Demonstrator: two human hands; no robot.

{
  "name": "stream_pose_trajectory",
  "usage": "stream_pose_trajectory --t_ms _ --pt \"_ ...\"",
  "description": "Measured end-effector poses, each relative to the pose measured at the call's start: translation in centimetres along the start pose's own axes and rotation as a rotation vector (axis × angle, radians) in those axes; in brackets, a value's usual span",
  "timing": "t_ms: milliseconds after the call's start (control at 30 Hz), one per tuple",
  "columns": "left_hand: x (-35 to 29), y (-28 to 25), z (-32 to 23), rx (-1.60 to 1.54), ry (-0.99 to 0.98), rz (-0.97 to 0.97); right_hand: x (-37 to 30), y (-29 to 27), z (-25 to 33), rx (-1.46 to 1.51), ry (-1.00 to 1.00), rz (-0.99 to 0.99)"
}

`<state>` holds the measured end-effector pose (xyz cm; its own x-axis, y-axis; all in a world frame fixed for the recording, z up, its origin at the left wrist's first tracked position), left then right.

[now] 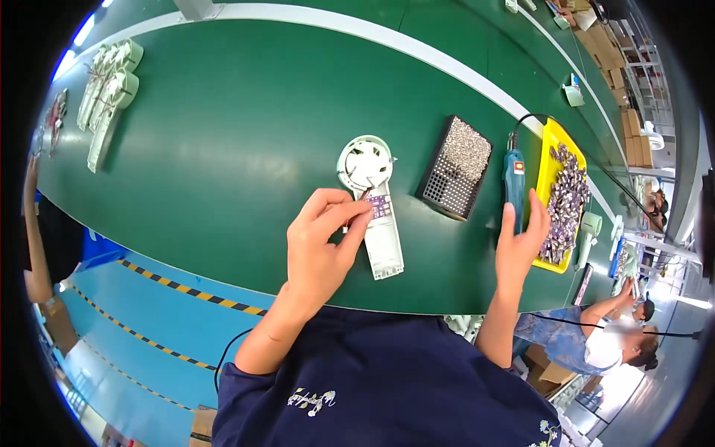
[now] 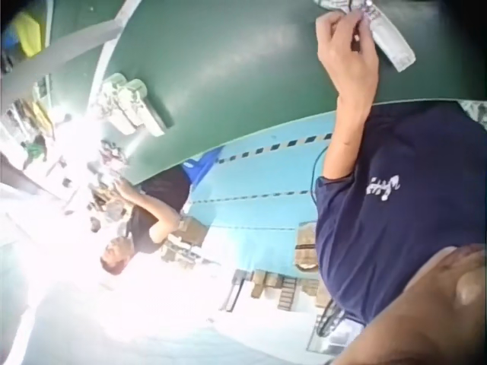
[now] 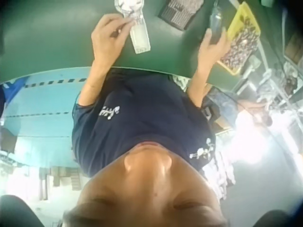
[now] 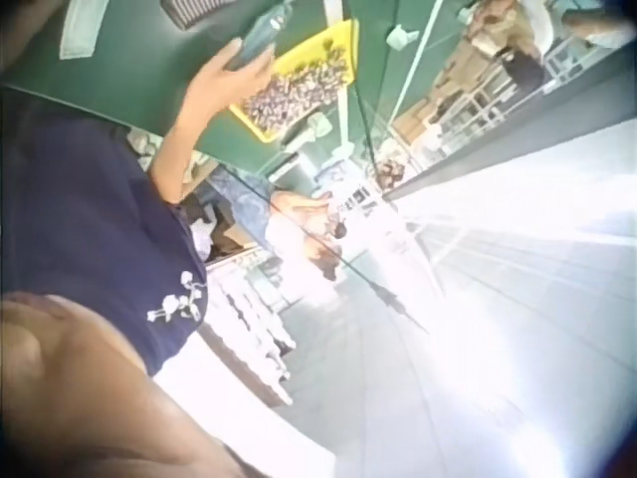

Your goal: Assemble handheld fans by installing internal components and using an electric screwdriver on a production line.

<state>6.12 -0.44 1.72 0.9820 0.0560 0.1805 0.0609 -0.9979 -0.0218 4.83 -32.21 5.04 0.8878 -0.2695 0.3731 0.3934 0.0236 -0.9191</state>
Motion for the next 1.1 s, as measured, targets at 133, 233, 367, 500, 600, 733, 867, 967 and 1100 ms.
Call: stream_pose_trajectory --t_ms 133,233,367,500,600,733,867,967,1100 --pt "-0.5 -0.6 -1.6 0.024 0.061 -0.064 -4.6 -0.4 10.1 1.020 0.143 0.521" --pt "-1.3 -0.9 -2.9 0.028 0.120 -0.082 -7.0 2.8 14.0 1.268 0.262 1.045" --pt "-1.2 -0.3 -2.8 -0.021 0.168 -0.097 -6.5 3.8 14.4 1.290 0.253 0.958" --pt "-0.5 0.1 -2.7 -0.010 0.216 -0.083 -6.0 4.5 14.5 1.467 0.382 1.058" --pt "-0.2 -0.6 -2.6 0.046 0.235 -0.042 -6.9 6.7 15.5 1.534 0.411 1.095" --pt "3.2 -1.0 -3.0 0.042 0.160 0.026 -3.9 6.2 17.2 1.558 0.391 1.158" --pt "6.7 -0.5 -2.6 0.015 0.169 0.101 -1.5 7.1 18.1 1.581 0.359 1.041" --pt "7.6 -0.5 -2.3 0.028 0.182 0.093 -0.7 7.5 18.5 1.622 0.321 0.952" --pt "8.5 0.2 -2.4 -0.087 0.190 0.074 1.0 7.7 17.8 1.565 0.274 0.831"
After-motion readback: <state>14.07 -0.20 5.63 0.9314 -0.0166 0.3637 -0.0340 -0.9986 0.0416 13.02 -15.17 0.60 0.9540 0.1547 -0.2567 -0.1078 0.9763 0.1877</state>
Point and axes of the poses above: each hand's wrist, its own x-axis towards the middle knuckle, its own y-axis out of the palm, z = x × y, the point moved 6 cm from there along x, towards the middle knuckle, and after that the axes turned 14 degrees about -x, right-handed, at the moved point
